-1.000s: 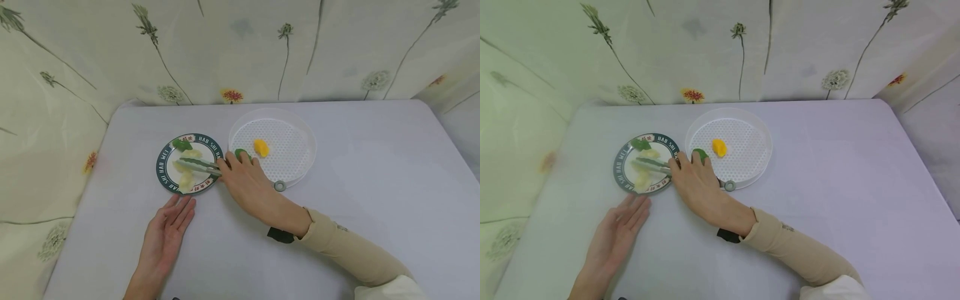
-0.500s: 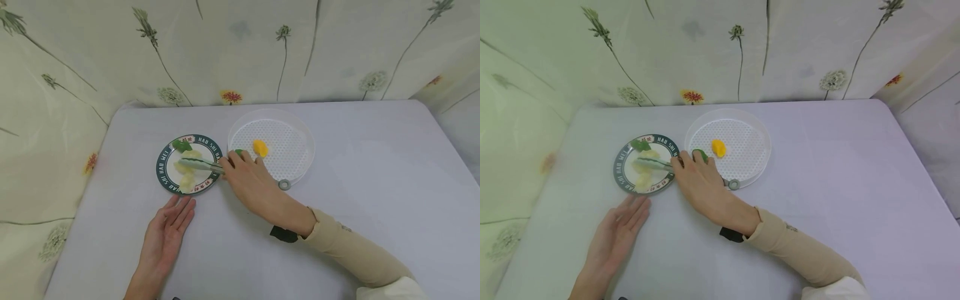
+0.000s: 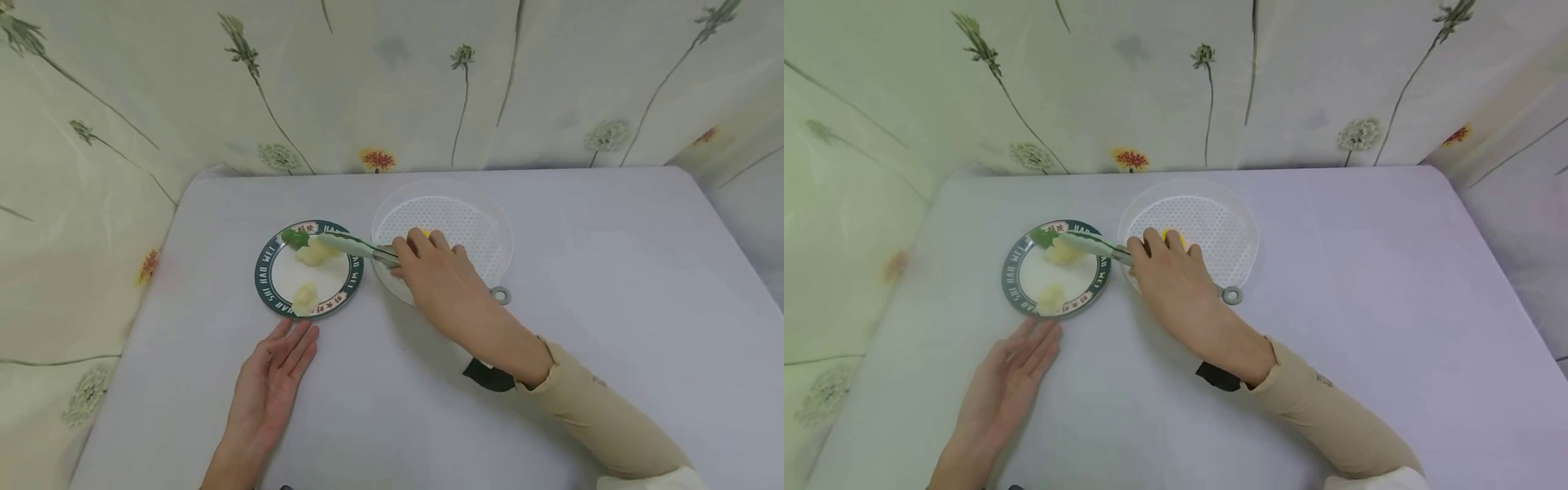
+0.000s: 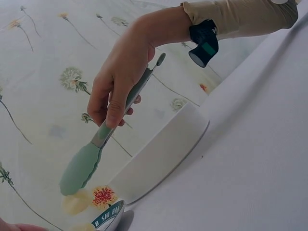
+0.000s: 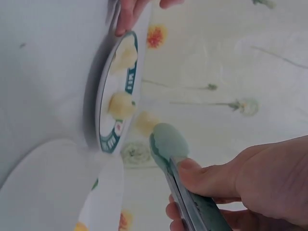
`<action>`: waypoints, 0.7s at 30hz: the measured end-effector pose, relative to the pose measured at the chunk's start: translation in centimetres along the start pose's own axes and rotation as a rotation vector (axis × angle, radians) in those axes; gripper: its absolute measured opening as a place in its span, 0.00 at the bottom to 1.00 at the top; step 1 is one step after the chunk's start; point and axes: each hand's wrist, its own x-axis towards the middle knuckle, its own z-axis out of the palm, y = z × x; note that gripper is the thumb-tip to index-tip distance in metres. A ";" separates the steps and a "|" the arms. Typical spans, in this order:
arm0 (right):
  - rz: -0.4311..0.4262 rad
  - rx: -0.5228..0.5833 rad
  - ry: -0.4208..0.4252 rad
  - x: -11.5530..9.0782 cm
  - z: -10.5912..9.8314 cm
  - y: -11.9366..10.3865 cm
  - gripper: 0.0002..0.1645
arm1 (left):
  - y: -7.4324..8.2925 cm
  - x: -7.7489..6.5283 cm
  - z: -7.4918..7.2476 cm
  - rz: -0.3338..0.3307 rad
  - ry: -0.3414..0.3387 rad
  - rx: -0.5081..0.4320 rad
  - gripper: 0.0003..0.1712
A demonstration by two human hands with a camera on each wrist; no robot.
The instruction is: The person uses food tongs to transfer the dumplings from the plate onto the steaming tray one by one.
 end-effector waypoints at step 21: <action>0.141 -0.011 -0.038 -1.6 -1.8 5.5 0.17 | 0.0 0.2 0.1 -0.018 0.025 -0.018 0.37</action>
